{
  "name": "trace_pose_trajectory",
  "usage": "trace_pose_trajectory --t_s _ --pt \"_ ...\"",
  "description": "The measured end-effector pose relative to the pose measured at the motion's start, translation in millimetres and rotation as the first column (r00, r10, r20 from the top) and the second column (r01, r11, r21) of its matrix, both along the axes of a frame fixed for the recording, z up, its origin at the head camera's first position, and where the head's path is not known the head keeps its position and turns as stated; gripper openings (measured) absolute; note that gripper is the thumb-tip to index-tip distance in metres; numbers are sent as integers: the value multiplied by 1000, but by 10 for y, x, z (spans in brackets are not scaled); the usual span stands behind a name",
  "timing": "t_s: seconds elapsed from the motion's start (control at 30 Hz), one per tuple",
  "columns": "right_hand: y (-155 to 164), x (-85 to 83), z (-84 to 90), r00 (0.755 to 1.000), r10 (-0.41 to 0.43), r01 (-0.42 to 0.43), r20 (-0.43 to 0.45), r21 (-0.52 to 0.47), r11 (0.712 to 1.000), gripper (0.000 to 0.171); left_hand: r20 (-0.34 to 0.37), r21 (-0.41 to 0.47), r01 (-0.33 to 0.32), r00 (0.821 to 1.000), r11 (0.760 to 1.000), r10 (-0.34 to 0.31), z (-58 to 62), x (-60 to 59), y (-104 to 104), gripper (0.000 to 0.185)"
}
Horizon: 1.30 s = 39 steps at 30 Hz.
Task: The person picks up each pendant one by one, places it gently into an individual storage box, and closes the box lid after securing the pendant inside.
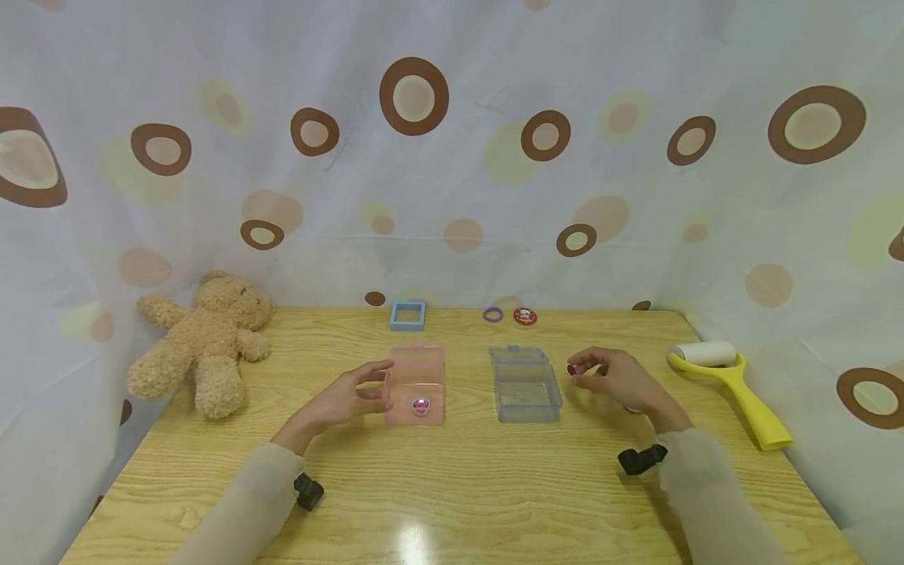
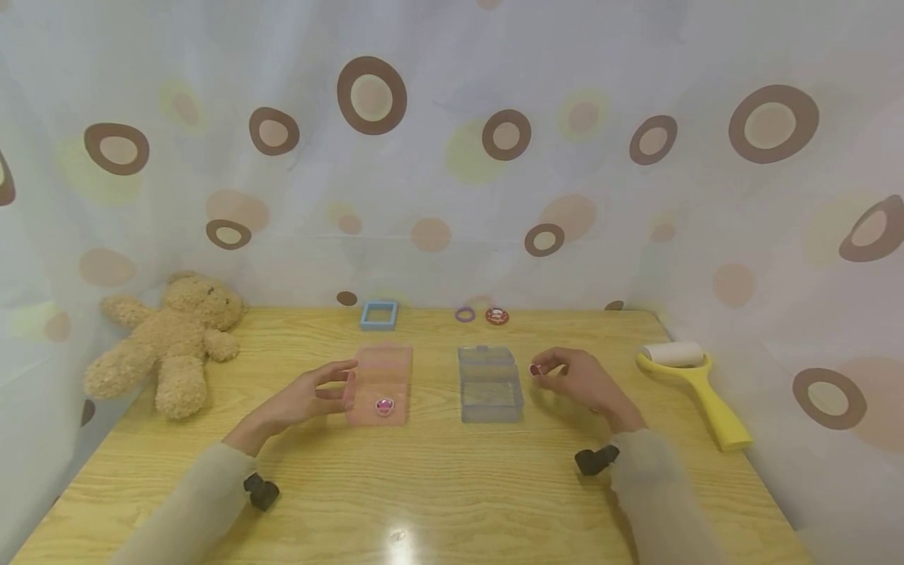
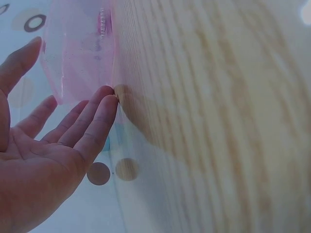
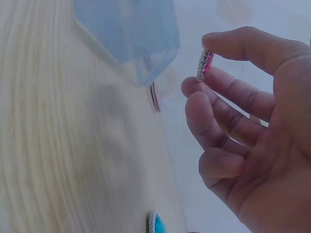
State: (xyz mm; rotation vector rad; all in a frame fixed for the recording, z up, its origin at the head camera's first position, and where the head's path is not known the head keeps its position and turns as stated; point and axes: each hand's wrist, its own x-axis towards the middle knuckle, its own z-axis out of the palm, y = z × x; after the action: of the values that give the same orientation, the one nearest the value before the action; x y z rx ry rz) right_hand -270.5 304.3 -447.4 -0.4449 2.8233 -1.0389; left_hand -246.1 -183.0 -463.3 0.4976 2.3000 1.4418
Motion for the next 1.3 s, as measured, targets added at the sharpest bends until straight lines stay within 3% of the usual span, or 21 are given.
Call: trace_pose_trajectory --t_s 0.63,1.3 --pt "-536 -127 81 995 104 -104 0 -76 992 32 1 2 7 1000 1000 -7 -2 -1 -12 78" --pt "-1258 -148 184 969 244 -247 -40 -110 963 29 -4 -7 12 1000 1000 -12 -12 -11 -20 78"
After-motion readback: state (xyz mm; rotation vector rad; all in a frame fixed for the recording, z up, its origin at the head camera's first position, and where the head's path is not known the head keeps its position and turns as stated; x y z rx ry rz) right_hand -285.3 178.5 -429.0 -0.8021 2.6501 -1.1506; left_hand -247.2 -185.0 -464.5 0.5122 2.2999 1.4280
